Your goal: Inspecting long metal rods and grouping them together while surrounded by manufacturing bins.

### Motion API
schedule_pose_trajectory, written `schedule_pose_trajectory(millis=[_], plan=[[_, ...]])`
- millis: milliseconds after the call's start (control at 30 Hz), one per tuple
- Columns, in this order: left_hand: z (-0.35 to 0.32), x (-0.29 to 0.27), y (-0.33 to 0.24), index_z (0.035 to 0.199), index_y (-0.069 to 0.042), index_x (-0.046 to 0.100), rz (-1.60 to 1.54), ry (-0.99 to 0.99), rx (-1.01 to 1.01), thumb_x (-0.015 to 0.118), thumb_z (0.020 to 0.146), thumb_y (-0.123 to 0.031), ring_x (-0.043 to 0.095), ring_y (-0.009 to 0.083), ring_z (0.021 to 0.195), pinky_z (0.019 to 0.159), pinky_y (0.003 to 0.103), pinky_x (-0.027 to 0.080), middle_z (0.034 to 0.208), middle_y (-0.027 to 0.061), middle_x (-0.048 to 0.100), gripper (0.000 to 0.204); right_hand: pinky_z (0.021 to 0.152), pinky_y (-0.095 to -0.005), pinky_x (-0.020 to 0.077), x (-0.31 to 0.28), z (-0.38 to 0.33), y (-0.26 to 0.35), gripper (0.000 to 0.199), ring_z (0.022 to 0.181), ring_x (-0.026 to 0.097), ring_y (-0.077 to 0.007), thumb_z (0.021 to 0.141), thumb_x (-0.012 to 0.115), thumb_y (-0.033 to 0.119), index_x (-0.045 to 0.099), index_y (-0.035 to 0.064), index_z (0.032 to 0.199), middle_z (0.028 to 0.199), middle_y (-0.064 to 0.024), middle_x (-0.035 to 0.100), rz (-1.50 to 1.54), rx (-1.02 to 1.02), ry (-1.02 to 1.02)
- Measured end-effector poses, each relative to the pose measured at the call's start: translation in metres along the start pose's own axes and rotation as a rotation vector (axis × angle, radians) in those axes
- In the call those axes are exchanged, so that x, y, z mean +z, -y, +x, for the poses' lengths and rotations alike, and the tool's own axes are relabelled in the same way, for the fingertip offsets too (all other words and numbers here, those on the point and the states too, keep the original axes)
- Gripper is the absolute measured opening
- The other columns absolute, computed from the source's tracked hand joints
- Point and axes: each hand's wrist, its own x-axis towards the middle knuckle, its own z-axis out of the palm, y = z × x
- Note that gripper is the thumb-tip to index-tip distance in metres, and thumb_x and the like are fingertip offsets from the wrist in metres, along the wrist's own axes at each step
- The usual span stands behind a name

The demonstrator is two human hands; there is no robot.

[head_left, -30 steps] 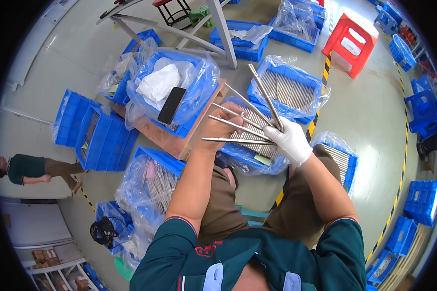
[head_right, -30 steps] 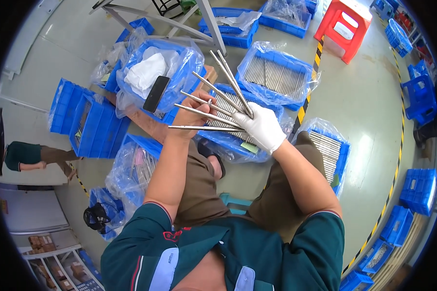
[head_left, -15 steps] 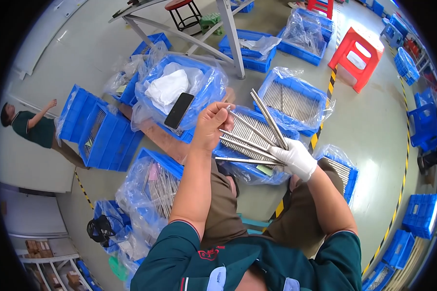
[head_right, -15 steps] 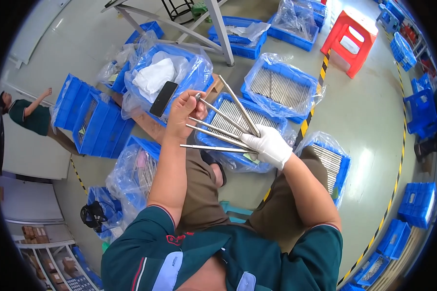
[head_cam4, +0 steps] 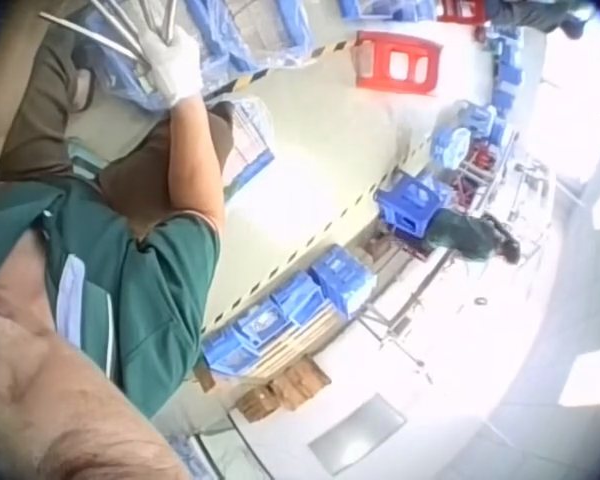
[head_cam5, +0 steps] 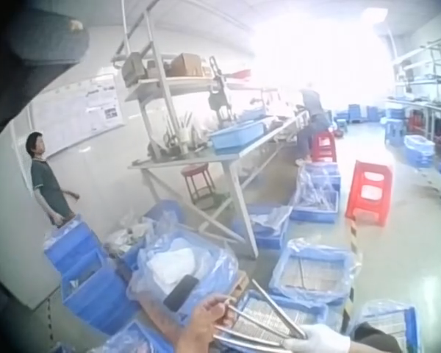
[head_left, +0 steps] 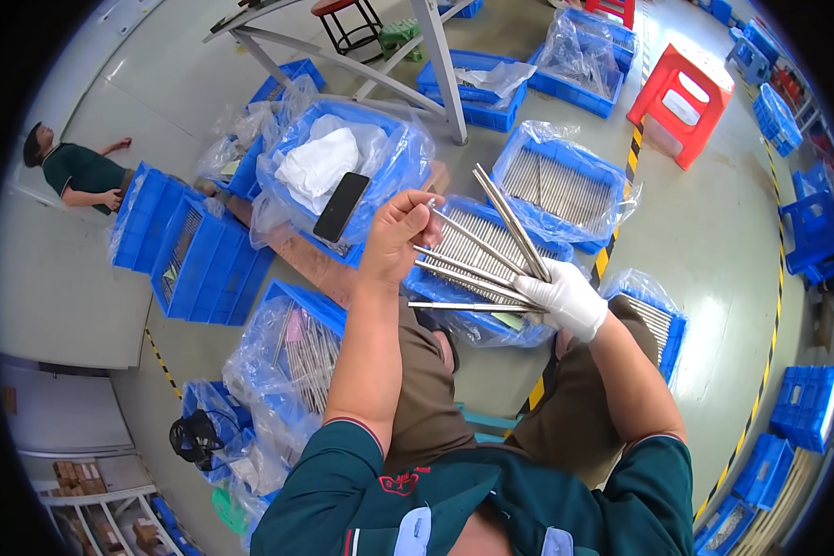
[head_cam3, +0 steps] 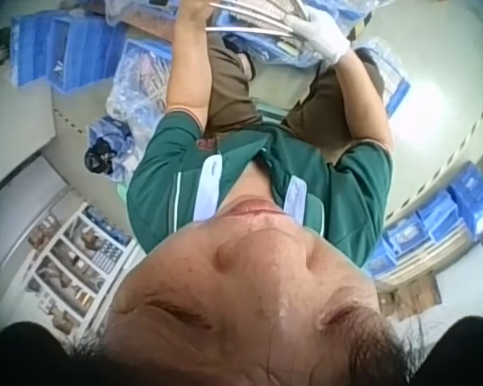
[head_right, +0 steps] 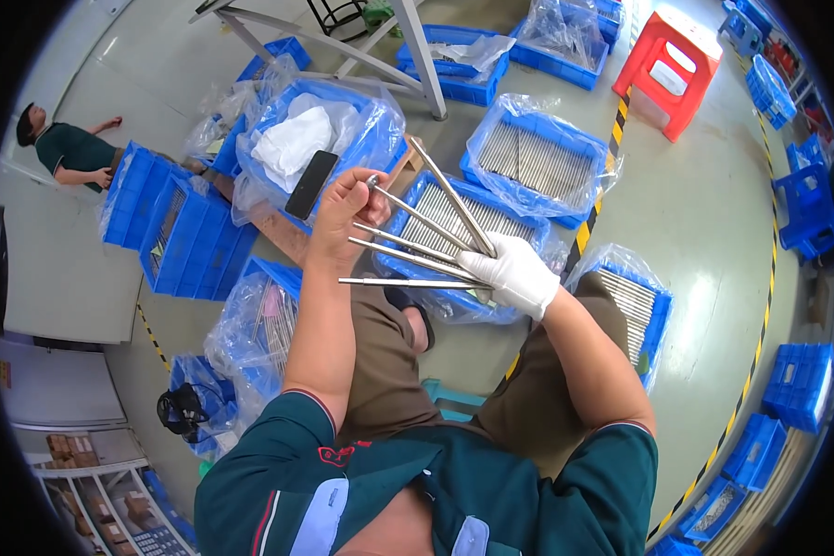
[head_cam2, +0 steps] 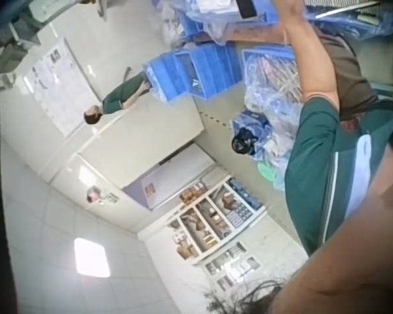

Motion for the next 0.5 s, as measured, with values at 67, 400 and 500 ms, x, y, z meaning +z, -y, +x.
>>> schedule_pose_trajectory(millis=[67, 400, 500], plan=[[0.0, 0.001, 0.0, 0.099, -0.002, 0.061, 0.037, -0.007, -0.013, 0.068, 0.082, -0.022, 0.051, 0.0105, 0.059, 0.056, 0.021, 0.041, 0.069, 0.0043, 0.058, 0.027, 0.043, -0.0231, 0.0375, 0.002, 0.0, 0.001, 0.02, 0.048, 0.048, -0.008, 0.089, 0.058, 0.021, 0.055, 0.0009, 0.09, 0.062, -0.0018, 0.053, 0.009, -0.009, 0.006], [-0.006, 0.024, 0.019, 0.099, 0.0, 0.058, 0.095, 0.158, -0.169, 0.075, 0.074, -0.023, 0.058, 0.0144, 0.071, 0.06, 0.024, 0.046, 0.084, 0.0065, 0.06, 0.038, 0.043, -0.0225, 0.0363, 0.007, 0.001, 0.005, 0.025, 0.049, 0.048, -0.0081, 0.088, 0.06, 0.027, 0.055, 0.0031, 0.087, 0.063, -0.0014, 0.053, 0.046, -0.028, 0.046], [-0.007, 0.024, 0.016, 0.099, 0.0, 0.058, 0.131, 0.167, -0.097, 0.073, 0.077, -0.022, 0.058, 0.0136, 0.071, 0.061, 0.023, 0.047, 0.083, 0.0068, 0.06, 0.035, 0.043, -0.0224, 0.0353, 0.008, 0.001, 0.005, 0.025, 0.048, 0.047, -0.008, 0.088, 0.06, 0.028, 0.055, 0.0039, 0.086, 0.062, -0.0011, 0.052, 0.072, -0.048, 0.051]])
